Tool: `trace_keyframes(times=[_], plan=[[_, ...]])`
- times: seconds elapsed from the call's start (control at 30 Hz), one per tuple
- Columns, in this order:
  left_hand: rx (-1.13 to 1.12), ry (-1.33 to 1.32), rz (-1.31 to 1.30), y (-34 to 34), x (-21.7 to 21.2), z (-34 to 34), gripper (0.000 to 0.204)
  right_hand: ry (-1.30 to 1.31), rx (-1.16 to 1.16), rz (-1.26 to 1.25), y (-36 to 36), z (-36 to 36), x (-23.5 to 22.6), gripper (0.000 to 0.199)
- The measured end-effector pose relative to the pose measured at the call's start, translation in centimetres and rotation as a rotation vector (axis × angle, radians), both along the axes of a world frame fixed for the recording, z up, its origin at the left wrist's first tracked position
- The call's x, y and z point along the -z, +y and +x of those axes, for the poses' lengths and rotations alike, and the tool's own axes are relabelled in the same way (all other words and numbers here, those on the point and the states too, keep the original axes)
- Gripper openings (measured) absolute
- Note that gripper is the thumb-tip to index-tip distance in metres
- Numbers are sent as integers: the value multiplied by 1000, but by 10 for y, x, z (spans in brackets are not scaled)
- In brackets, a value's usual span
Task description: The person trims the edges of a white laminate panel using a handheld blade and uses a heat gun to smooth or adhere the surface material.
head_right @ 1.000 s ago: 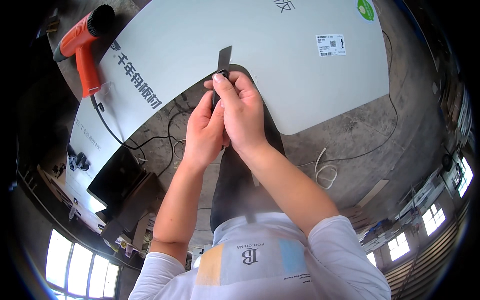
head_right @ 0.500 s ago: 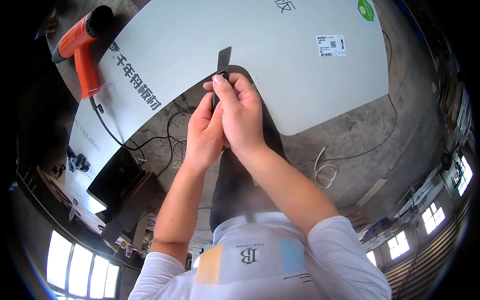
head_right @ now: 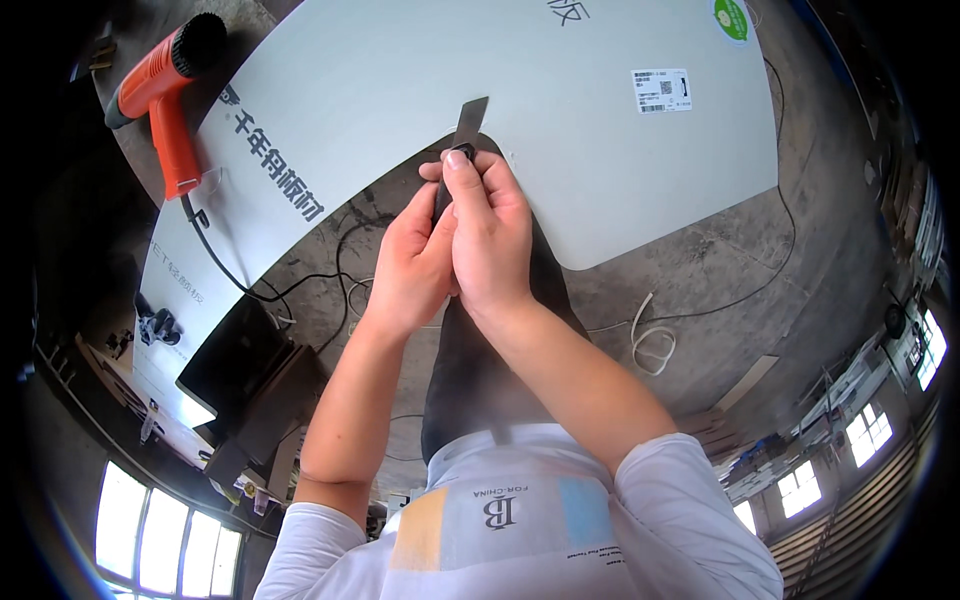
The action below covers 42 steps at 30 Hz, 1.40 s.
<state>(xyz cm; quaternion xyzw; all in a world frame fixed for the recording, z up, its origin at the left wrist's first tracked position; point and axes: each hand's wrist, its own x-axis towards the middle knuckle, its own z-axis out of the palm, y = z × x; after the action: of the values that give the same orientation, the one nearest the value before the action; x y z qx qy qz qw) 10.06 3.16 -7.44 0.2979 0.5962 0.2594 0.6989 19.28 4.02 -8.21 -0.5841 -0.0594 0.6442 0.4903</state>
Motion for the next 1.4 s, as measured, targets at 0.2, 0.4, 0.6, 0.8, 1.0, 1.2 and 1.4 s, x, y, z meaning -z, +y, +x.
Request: trace_keyframes(times=[0.2,0.4,0.6,0.8,1.0,1.2,1.4], plan=[[88,32,7,3,-4,-3,21,39,73,10,-6,0,-1,24],[160,-111,-160,-7,-7,-19,30,1,59,11,-26,12,-6,25],[345,-60,-125,-40,-22,-36,25,-94,-97,82,-37,37,-21,23],[-220,-214,-103,-84,-33,-15,28,-349,-312,222,-24,35,-33,32],[-608,-272,31,-95,-26,-27,27,-1244,-726,797,28,67,-22,27],[-599,-224,-35,-113,-20,-39,27,-1381,-775,835,72,81,-11,19],[-620,-253,-50,-124,-21,-37,26,-1400,-912,871,70,70,-15,13]])
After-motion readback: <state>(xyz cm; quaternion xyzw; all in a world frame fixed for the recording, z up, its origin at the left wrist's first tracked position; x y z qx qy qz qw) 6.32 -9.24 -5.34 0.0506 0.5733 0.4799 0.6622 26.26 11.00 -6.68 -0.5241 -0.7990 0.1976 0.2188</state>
